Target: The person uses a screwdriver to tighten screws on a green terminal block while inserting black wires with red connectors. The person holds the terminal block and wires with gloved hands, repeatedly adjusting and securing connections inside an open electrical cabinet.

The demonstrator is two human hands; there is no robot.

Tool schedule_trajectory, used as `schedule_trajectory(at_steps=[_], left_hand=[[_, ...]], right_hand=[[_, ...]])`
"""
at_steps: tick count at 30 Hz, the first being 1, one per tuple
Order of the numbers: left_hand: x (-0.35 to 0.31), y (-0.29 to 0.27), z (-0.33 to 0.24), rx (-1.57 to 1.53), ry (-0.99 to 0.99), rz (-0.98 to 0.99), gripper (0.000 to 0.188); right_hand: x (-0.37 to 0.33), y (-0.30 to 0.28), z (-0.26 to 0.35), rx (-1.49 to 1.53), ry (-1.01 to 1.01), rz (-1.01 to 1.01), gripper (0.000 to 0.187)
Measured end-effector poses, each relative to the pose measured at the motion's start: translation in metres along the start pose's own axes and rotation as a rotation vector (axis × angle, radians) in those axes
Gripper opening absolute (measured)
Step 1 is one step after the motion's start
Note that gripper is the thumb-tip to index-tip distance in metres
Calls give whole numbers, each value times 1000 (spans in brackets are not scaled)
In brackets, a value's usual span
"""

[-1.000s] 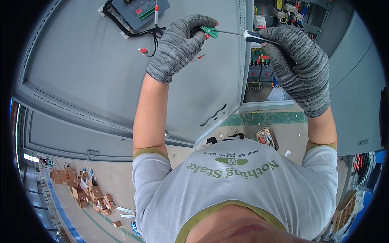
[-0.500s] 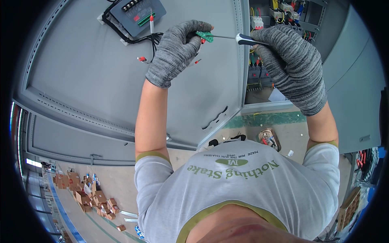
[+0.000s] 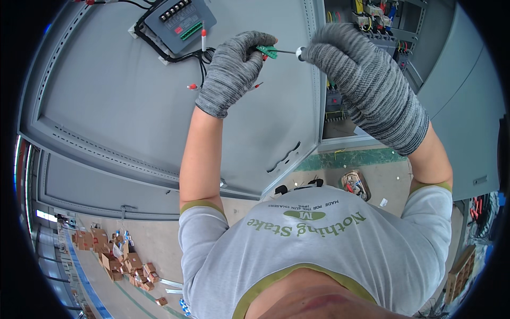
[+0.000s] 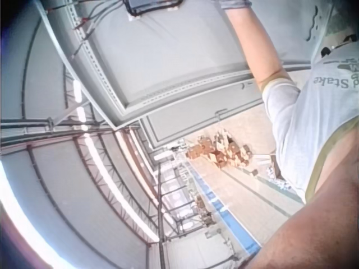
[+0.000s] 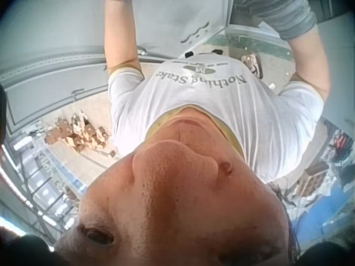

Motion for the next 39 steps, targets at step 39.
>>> schedule_trajectory(at_steps=[39], left_hand=[[-4,3,-5,-138,-56,90,32]], right_hand=[[-6,-8,-7,-71,71,-50,48]])
Point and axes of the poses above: each hand's wrist, its own x-axis towards the middle knuckle, its own y-axis out of the palm, z = x × y, the point moved 9 cm from there along x, towards the middle knuckle, and after that the axes turned 9 degrees about x, right-handed, at the moved point
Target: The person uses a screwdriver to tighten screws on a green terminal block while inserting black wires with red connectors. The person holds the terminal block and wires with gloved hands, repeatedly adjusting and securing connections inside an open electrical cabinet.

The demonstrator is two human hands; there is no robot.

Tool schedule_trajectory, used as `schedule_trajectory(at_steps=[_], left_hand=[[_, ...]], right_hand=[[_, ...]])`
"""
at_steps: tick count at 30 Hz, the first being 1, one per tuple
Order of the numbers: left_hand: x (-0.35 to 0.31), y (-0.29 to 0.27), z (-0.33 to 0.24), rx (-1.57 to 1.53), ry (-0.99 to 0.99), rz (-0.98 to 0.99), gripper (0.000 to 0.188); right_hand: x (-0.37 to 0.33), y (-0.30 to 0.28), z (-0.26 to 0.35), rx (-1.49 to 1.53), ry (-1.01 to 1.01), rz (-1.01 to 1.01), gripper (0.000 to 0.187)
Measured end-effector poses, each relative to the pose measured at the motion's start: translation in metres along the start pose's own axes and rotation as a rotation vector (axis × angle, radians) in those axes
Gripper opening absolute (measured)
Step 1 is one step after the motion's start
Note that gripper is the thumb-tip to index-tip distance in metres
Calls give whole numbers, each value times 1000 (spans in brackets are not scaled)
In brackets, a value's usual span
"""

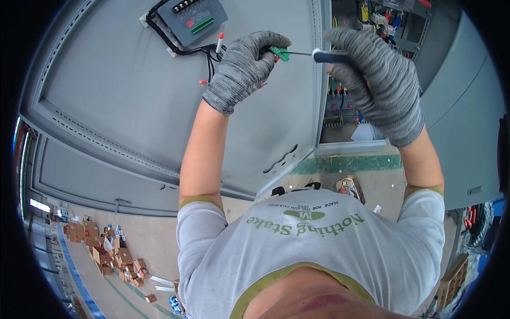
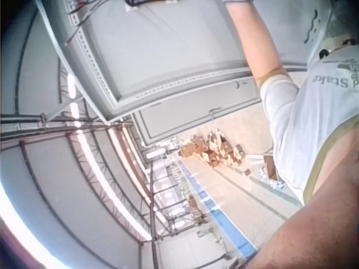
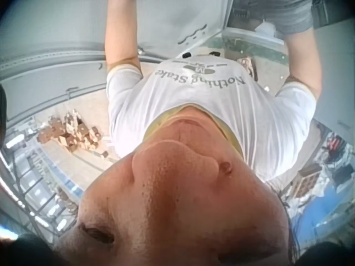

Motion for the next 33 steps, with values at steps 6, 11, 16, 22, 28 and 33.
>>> schedule_trajectory(at_steps=[6,11,16,22,28,33], left_hand=[[-1,0,-2,57,-2,-14,33],[1,-2,2,66,36,-41,34],[-1,0,1,84,39,9,34],[1,-4,-1,105,52,-26,33],[0,-1,1,92,23,-25,32],[2,-3,2,71,38,-70,33]], right_hand=[[-2,-1,3,-14,-32,-31,39],[0,1,-4,-39,-7,24,31],[-11,19,-31,-66,289,241,31],[-12,7,-9,-31,59,45,26],[-3,1,32,-60,-194,92,32],[-3,10,10,-160,-32,55,26]])
Point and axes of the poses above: each hand's wrist, its own x-axis towards the middle knuckle, its own y-axis out of the palm, z = x × y, the point moved 9 cm from there along x, towards the middle knuckle, and after that the axes turned 9 degrees about x, right-handed, at the moved point
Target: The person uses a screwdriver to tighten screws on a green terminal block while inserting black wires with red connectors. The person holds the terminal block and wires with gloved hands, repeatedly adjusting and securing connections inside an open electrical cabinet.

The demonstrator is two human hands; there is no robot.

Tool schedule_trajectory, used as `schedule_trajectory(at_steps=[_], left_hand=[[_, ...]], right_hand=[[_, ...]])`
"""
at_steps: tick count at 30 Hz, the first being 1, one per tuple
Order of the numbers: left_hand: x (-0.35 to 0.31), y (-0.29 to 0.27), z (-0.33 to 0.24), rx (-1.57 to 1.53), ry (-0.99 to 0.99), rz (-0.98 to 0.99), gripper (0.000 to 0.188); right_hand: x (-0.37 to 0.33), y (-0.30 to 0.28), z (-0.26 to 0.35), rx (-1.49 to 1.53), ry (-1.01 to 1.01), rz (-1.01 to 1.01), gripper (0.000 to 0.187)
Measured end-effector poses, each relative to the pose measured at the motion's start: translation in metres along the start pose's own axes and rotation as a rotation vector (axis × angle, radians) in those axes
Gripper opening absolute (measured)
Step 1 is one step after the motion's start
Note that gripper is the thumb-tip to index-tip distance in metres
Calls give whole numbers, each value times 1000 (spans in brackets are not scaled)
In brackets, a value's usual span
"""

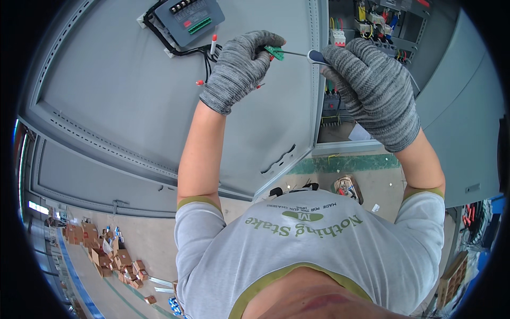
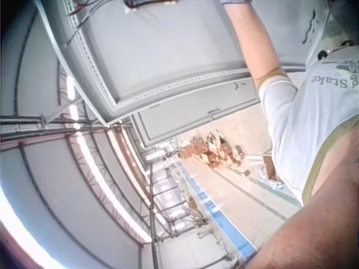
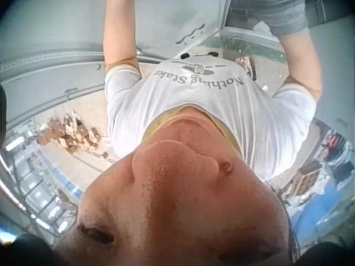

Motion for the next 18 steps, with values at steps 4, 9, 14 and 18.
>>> schedule_trajectory(at_steps=[4,9,14,18], left_hand=[[1,3,5,-16,-39,32,32],[3,4,-7,50,125,-15,33],[2,0,1,33,23,-2,33],[0,4,-6,72,64,9,33]], right_hand=[[4,-2,-2,178,-43,-60,29],[3,-6,-5,188,8,-71,38],[4,-5,-5,279,-73,-93,40],[-4,-1,-30,342,200,-88,46]])
Point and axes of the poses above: each hand's wrist, its own x-axis towards the middle knuckle, its own y-axis out of the palm, z = x × y, the point moved 9 cm from there along x, towards the middle knuckle, and after that the axes turned 9 degrees about x, right-handed, at the moved point
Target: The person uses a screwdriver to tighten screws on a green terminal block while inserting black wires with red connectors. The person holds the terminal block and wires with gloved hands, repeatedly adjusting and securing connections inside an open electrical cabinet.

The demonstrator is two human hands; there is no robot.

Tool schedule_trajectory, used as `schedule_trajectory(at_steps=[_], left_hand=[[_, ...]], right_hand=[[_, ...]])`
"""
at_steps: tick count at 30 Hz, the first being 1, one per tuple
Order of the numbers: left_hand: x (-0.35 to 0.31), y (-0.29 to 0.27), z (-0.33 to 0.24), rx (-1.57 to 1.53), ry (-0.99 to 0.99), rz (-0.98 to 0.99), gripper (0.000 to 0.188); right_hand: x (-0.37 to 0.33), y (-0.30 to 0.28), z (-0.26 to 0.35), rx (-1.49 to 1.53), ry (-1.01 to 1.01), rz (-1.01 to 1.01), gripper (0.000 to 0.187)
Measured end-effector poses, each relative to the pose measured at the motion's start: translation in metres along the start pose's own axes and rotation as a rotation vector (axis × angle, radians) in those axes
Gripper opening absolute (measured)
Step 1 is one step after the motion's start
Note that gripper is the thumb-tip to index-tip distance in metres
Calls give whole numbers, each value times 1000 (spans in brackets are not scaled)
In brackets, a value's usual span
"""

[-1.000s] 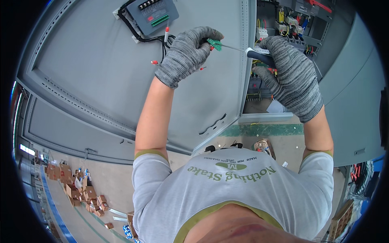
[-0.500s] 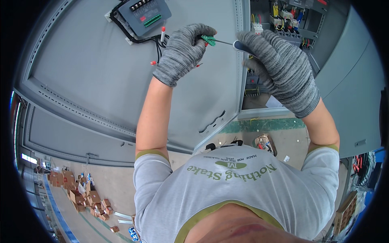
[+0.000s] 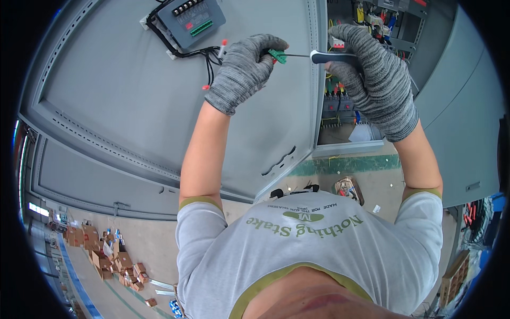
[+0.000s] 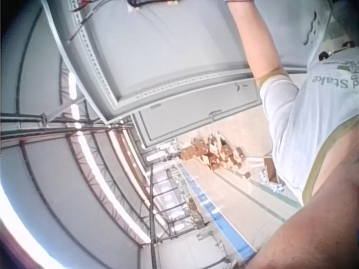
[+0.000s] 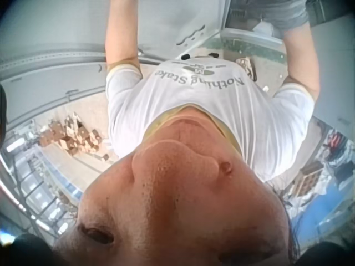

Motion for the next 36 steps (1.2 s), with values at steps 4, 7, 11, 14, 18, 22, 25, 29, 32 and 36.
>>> schedule_trajectory(at_steps=[4,7,11,14,18,22,25,29,32,36], left_hand=[[0,-4,1,0,2,-24,34],[0,-3,-2,-7,32,-28,33],[-1,-4,2,-45,-47,-14,32],[-4,0,0,-20,-99,21,32],[-2,-5,5,10,-74,-18,32],[-1,-2,-4,24,15,-26,31],[-1,-3,2,6,-36,-16,31],[-4,-1,-6,40,-8,-15,32],[-2,-3,5,-31,-27,-34,32],[-1,-1,-8,79,46,-54,32]], right_hand=[[-2,2,25,-124,-265,15,44],[0,1,17,-63,-164,-1,43],[0,0,26,-30,-269,-8,38],[0,-2,24,-74,-160,-28,40],[0,-1,30,-73,-339,-11,46],[-3,0,22,-168,-179,48,48],[-1,1,16,-66,-147,87,48],[-5,1,17,-115,-175,18,46],[-1,-2,20,-38,-235,-32,43],[-6,0,25,-79,-261,-3,39]])
Point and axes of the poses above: each hand's wrist, its own x-axis towards the middle knuckle, its own y-axis out of the palm, z = x × y, the point moved 9 cm from there along x, towards the middle knuckle, and after that the axes turned 9 degrees about x, right-handed, at the moved point
